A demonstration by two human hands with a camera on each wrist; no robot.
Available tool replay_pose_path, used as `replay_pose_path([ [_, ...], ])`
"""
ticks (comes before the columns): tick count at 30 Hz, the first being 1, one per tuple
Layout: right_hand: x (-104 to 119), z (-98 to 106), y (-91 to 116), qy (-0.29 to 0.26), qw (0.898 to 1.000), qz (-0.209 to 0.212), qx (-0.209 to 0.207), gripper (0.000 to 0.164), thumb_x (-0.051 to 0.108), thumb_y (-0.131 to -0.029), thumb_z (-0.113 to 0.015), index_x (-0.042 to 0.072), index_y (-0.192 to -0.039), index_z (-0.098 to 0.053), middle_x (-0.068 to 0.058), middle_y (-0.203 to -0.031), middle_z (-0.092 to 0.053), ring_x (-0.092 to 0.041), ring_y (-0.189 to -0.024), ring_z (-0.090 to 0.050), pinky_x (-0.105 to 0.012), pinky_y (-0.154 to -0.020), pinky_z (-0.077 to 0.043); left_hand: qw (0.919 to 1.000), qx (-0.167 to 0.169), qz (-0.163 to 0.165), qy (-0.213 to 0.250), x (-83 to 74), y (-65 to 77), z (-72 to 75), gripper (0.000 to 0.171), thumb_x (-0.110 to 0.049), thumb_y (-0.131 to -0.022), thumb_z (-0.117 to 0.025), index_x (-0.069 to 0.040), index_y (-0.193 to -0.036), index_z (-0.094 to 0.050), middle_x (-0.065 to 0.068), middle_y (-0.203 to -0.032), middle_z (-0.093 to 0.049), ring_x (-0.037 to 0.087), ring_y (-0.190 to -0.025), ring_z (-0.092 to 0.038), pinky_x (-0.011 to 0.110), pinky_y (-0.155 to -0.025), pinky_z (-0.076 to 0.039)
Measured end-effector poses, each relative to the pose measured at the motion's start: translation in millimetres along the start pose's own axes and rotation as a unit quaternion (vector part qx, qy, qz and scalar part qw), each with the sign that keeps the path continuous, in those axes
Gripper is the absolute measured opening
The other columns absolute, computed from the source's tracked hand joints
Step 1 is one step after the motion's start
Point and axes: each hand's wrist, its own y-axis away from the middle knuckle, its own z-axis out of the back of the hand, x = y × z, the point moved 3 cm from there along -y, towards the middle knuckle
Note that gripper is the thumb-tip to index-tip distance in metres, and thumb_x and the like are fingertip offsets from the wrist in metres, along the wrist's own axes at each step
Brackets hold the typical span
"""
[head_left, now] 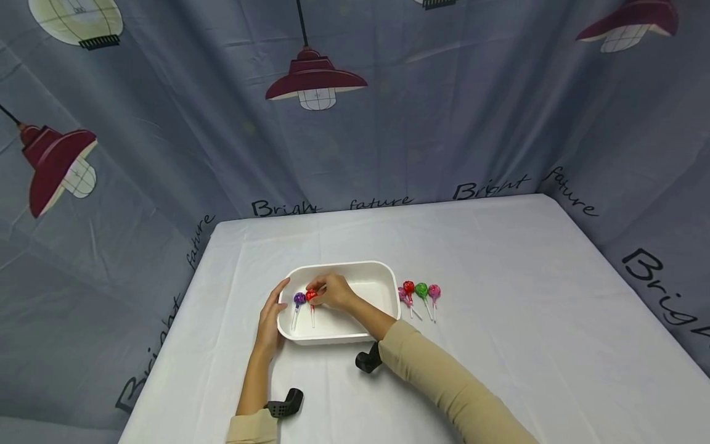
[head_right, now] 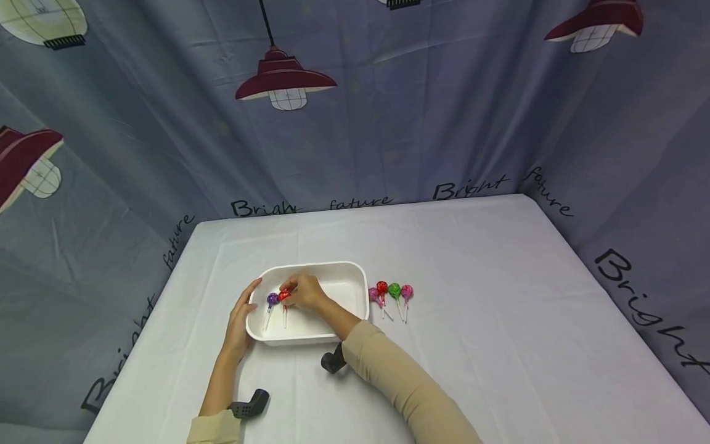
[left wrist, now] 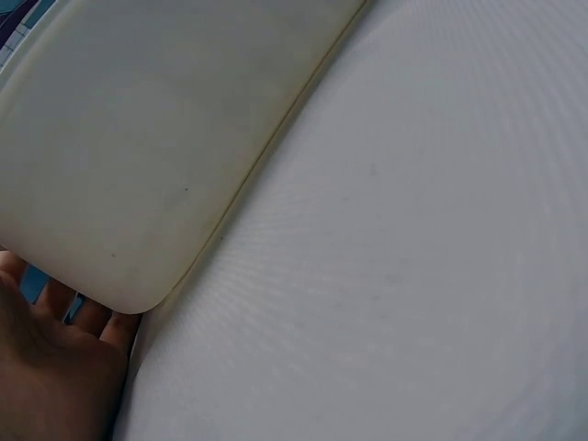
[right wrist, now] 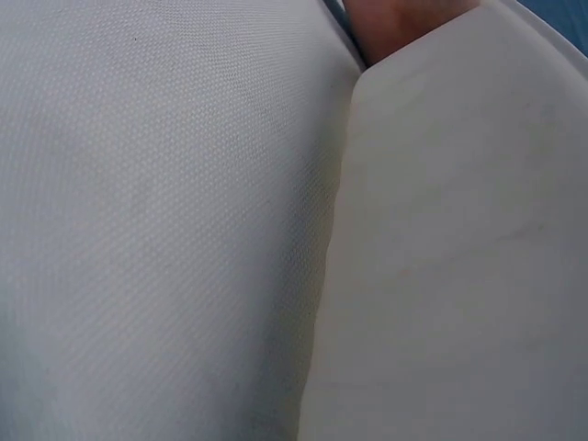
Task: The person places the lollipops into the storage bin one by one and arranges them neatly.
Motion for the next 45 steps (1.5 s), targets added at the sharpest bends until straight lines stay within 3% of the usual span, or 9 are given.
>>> replay_pose_path([
  [10,2.8,7.0,5.4,-0.005,0.999,-0.031,0.007,0.039,0.004,-0.068,-0.079,0.003,-0.106,-0.068,-0.012,-0.095,-0.067,-0.019,-0.081,-0.063,-0.018,-0.066,-0.049,0.9999,0.010,-0.001,0.010,-4.2,0.3,-1.6,0.055,0.001,-0.088,-0.032,-0.015,-0.141,-0.040,0.005,-0.152,-0.020,0.013,-0.138,-0.011,0.034,-0.112,-0.009],
  [14,8.2,14.6,12.8,-0.025,0.998,-0.049,0.008,0.043,0.002,-0.070,-0.077,0.004,-0.112,-0.066,-0.014,-0.102,-0.065,-0.021,-0.084,-0.064,-0.021,-0.066,-0.051,0.9999,0.011,0.007,0.010,-14.5,3.9,-5.3,0.055,0.004,-0.088,-0.031,-0.012,-0.141,-0.039,0.007,-0.152,-0.019,0.013,-0.139,-0.009,0.033,-0.112,-0.008],
  [20,16.0,29.9,22.7,-0.041,0.998,-0.040,0.011,0.042,0.001,-0.071,-0.076,0.007,-0.111,-0.067,-0.013,-0.102,-0.065,-0.019,-0.084,-0.063,-0.022,-0.068,-0.050,0.9998,0.014,0.016,-0.004,-26.6,7.9,-10.3,0.056,0.002,-0.088,-0.032,-0.007,-0.142,-0.035,0.009,-0.152,-0.017,0.015,-0.139,-0.007,0.034,-0.112,-0.007],
  [29,23.3,67.5,39.8,-0.074,0.997,-0.007,0.036,0.039,0.006,-0.076,-0.073,0.005,-0.114,-0.065,-0.015,-0.104,-0.064,-0.019,-0.083,-0.060,-0.025,-0.069,-0.050,1.0000,0.008,0.005,-0.001,-11.1,3.9,-4.5,0.055,0.002,-0.088,-0.032,-0.012,-0.141,-0.040,0.006,-0.152,-0.021,0.014,-0.139,-0.006,0.036,-0.112,-0.004],
  [37,16.5,122.7,62.6,-0.117,0.993,-0.009,-0.022,0.039,0.012,-0.081,-0.069,0.008,-0.119,-0.061,-0.015,-0.113,-0.061,-0.026,-0.096,-0.057,-0.033,-0.080,-0.050,0.9998,0.001,-0.011,-0.014,1.9,0.5,-0.7,0.055,-0.002,-0.087,-0.033,-0.020,-0.139,-0.043,0.005,-0.151,-0.022,0.010,-0.138,-0.011,0.033,-0.112,-0.006],
  [45,-4.9,169.7,87.5,-0.097,0.990,-0.024,-0.101,0.041,0.016,-0.082,-0.069,0.009,-0.121,-0.060,-0.012,-0.115,-0.060,-0.027,-0.100,-0.055,-0.038,-0.084,-0.049,1.0000,0.009,-0.003,0.001,-12.3,3.2,-2.3,0.056,0.003,-0.088,-0.032,-0.013,-0.141,-0.039,0.007,-0.152,-0.020,0.012,-0.139,-0.008,0.032,-0.112,-0.005],
])
